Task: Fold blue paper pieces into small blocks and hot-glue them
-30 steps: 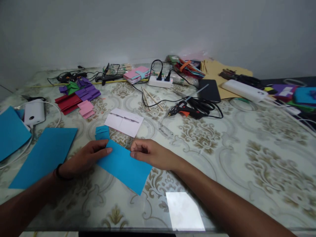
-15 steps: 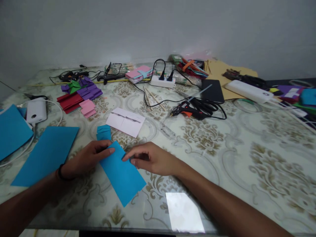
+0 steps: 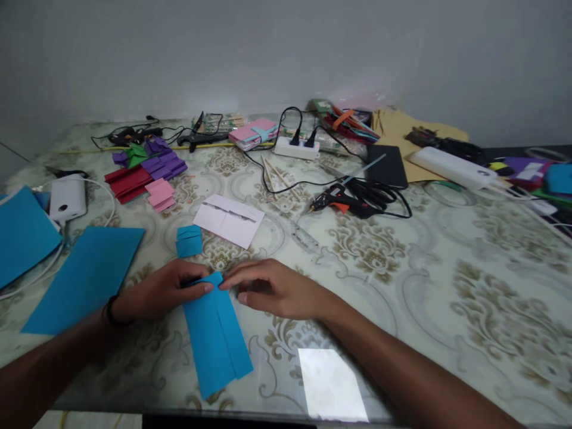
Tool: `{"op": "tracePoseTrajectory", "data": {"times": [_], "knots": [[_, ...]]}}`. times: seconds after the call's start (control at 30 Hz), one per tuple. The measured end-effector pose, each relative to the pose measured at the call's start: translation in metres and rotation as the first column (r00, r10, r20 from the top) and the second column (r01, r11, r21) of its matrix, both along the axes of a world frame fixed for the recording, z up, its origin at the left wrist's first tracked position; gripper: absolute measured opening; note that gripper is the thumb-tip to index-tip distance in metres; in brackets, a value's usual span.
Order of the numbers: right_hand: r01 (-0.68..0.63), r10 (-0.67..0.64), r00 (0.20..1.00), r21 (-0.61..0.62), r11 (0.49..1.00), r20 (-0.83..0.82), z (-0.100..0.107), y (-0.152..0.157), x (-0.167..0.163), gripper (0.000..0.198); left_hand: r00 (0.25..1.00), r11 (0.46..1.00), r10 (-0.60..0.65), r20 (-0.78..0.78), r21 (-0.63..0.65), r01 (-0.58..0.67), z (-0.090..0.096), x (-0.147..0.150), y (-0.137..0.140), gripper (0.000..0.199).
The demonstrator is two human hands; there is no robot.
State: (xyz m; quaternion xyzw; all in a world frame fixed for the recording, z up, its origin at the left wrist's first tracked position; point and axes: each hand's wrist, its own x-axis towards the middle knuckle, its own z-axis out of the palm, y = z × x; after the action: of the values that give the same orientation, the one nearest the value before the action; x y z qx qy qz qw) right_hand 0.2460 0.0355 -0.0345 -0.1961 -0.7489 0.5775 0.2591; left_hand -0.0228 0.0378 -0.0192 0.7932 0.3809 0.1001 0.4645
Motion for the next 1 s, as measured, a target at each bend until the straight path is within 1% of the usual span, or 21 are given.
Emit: {"op": "tracePoseTrajectory", "data": {"times": [0.2,0.5,0.77,1.0], "knots": [[-0.015,0.011,0.999,-0.071,0.997,-0.043,0.0012,-0.0025,0.0005,0.035,1.0,1.0,0.004,0.002,0.002,-0.004,-0.0018,-0.0016,-0.0002,0.041],[-0.007,0.001,0.999,-0.141,0.99,-0.038,0.0021,-0.0045,0.0006,0.038,1.0,1.0,0.014,0.012,0.013,-0.014,0.0007,0.0004,-0.0016,0.038],[-0.045,0.041,0.998,-0.102,0.994,-0.048,0.0009,-0.0026,0.0019,0.041,0.999,0.999,0.035,0.032,-0.037,-0.034,0.0038,0.0019,-0.003,0.04],[-0.055,0.054,0.997,-0.024,0.998,-0.059,0.003,-0.0011,0.0009,0.04,0.993,0.994,0.063,0.101,-0.092,-0.054,0.0029,0.0012,-0.0015,0.042]]}}
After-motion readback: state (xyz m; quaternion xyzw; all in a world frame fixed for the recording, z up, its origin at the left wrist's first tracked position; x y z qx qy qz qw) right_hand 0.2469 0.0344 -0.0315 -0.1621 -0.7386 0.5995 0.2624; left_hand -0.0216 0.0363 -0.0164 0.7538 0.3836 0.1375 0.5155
